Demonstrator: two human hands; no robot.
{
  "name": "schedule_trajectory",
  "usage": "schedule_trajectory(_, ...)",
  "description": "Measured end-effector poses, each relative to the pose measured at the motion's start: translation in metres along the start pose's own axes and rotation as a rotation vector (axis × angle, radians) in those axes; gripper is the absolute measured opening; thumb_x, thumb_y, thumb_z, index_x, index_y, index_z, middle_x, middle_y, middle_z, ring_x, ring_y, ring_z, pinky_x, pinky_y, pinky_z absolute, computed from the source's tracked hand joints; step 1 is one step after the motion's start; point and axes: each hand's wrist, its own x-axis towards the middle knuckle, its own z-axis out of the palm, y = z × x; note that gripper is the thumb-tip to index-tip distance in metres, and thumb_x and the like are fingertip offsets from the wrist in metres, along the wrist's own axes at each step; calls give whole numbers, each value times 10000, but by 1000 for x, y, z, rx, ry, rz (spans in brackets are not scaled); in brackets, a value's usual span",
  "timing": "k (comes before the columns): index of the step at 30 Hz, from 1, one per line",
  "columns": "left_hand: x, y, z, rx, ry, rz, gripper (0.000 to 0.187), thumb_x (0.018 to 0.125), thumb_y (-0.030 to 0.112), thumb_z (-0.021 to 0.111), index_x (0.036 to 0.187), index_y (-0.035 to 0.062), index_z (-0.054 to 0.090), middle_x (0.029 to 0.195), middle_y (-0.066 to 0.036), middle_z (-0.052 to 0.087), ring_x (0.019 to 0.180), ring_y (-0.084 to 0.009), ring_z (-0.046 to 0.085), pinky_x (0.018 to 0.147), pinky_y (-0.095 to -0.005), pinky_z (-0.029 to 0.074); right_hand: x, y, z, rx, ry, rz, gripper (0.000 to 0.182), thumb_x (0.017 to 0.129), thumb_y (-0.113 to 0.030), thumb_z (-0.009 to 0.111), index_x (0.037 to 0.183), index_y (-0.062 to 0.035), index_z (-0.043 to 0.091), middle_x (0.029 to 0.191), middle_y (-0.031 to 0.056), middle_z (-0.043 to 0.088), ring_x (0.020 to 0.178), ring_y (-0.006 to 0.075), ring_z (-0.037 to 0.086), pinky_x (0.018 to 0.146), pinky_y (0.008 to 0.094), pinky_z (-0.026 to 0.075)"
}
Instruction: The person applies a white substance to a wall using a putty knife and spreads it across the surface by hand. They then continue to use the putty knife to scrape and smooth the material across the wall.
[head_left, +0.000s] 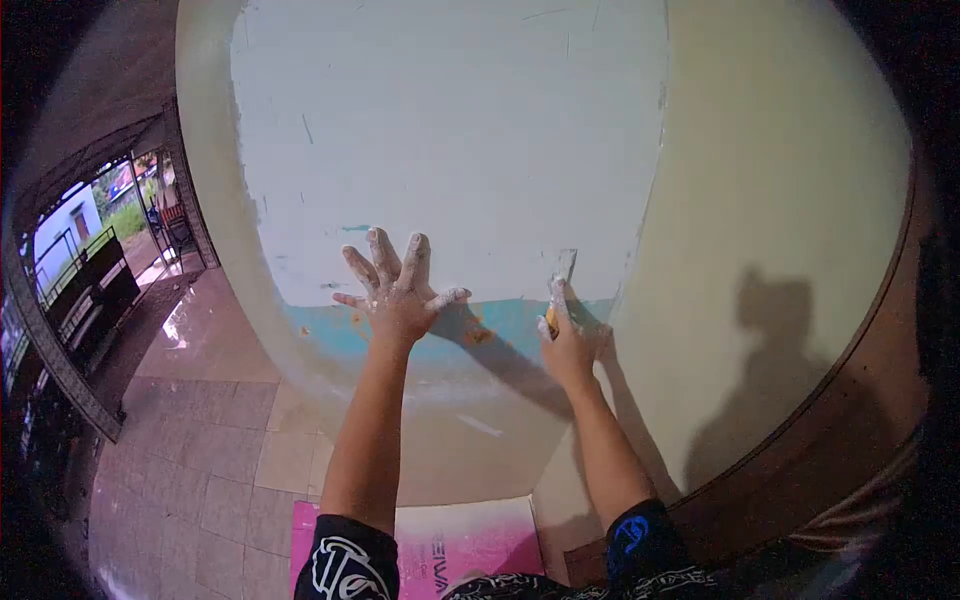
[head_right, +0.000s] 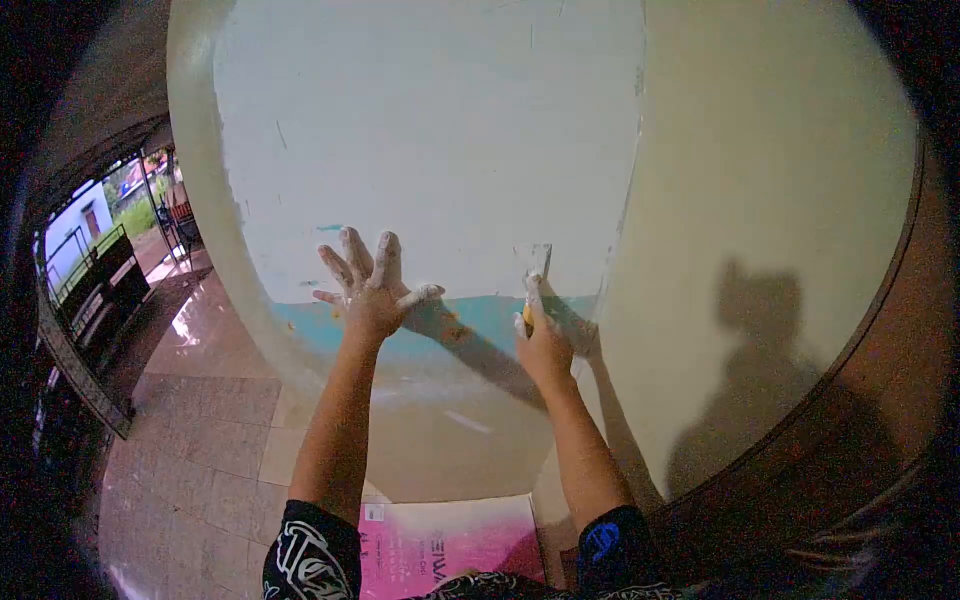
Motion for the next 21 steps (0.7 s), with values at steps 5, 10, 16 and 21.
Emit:
schedule_trajectory(5, -8, -15, -7, 9, -90, -59, 1168, 617, 929, 597, 1564, 290, 357, 1677, -217, -19, 1485, -509, -205, 995, -856, -45, -29, 14, 16, 4, -9, -56, 706, 957, -343, 605, 1578, -216, 294, 888, 212, 700, 833, 415, 668, 744, 508, 517)
schedule_trajectory(10, -12, -21, 0, 36, -20, -34, 1179, 607, 920, 620, 1568, 292, 351, 1680, -203, -27, 1487, -500, -211, 970, -869, -63, 4, -25, -27, -60, -8, -15, 576, 972, -353, 584, 1497, -172, 434, 929, 187, 712, 800, 398, 683, 708, 506, 542)
schedule_trajectory(16, -10, -17, -6, -1, -82, -79, 1180, 602, 925, 614, 1564, 288, 363, 1680, -204, -33, 1480, -504, -227, 951, -880, -66, -34, 10, 26, 42, 37, -131, 767, 934, -367, 632, 1592, -298, 245, 906, 214, 707, 851, 440, 674, 764, 540, 523)
schedule_trajectory(21, -12, -18, -3, 29, -58, -44, 1165, 624, 922, 604, 1573, 304, 332, 1679, -207, -27, 1485, -508, -208, 939, -888, -56, 5, -36, -3, 19, -19, 36, 439, 938, -414, 631, 1291, -153, 614, 858, 194, 703, 818, 426, 674, 703, 513, 527)
